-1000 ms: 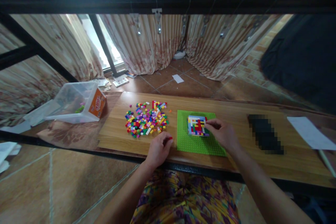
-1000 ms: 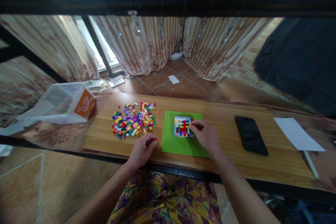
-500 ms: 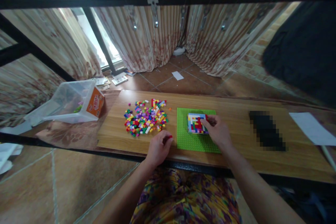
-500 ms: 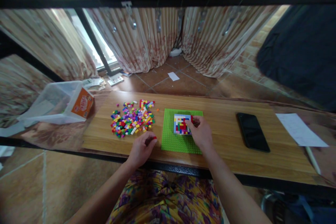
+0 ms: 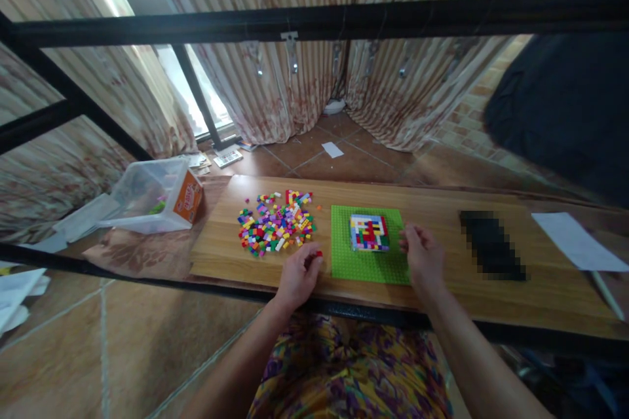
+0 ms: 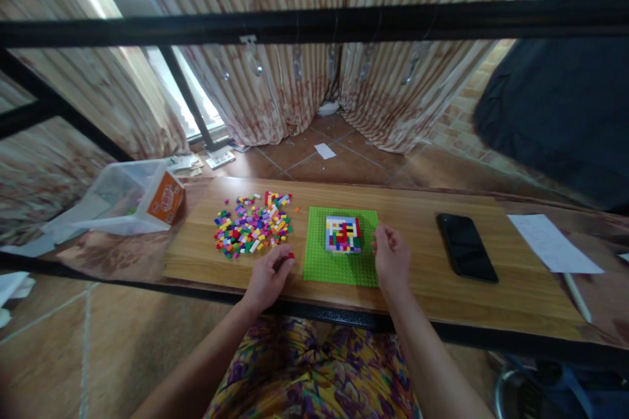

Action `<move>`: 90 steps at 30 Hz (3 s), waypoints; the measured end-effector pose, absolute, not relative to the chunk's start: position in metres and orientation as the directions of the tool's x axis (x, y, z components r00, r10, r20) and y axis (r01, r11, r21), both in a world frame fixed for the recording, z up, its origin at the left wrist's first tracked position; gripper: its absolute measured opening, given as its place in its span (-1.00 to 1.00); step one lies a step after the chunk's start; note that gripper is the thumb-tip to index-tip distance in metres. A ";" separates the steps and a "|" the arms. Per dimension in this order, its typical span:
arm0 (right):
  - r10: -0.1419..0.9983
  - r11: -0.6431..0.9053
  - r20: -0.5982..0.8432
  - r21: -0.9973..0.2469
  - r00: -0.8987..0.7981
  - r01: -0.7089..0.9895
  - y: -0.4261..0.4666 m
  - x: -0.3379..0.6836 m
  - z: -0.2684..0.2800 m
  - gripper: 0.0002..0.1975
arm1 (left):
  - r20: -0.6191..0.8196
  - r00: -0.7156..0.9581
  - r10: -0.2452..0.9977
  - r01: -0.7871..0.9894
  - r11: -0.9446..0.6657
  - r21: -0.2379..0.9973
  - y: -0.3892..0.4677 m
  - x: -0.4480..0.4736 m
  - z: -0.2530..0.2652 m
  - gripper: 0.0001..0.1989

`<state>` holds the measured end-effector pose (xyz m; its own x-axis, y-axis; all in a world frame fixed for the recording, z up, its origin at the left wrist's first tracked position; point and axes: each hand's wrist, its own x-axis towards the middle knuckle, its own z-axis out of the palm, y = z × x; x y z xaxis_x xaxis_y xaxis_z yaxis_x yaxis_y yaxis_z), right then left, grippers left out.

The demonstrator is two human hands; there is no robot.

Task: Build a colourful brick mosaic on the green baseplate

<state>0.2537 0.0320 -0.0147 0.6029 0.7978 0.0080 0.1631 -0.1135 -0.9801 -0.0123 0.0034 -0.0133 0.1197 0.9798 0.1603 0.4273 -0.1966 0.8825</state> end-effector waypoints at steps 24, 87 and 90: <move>0.959 0.284 0.221 -0.690 -0.180 0.666 0.010 0.135 -0.007 -0.76 | 0.348 0.061 0.935 0.624 -0.308 0.718 -0.017 -0.041 -0.018 -0.92; 0.925 0.014 0.234 -0.808 0.299 0.589 0.011 0.256 0.003 -0.70 | 0.499 0.034 0.866 0.781 -0.334 0.528 -0.016 -0.071 -0.026 -0.93; 0.926 0.079 0.285 -0.789 0.248 0.609 0.016 0.252 0.000 -0.72 | 0.510 0.037 0.859 0.787 -0.340 0.515 -0.015 -0.071 -0.025 -0.91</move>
<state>0.2518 0.0158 0.0003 0.2484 0.9259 0.2847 0.6087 0.0795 -0.7894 -0.0709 -0.0151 -0.0253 0.0375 0.8593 0.5101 0.7869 -0.3401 0.5150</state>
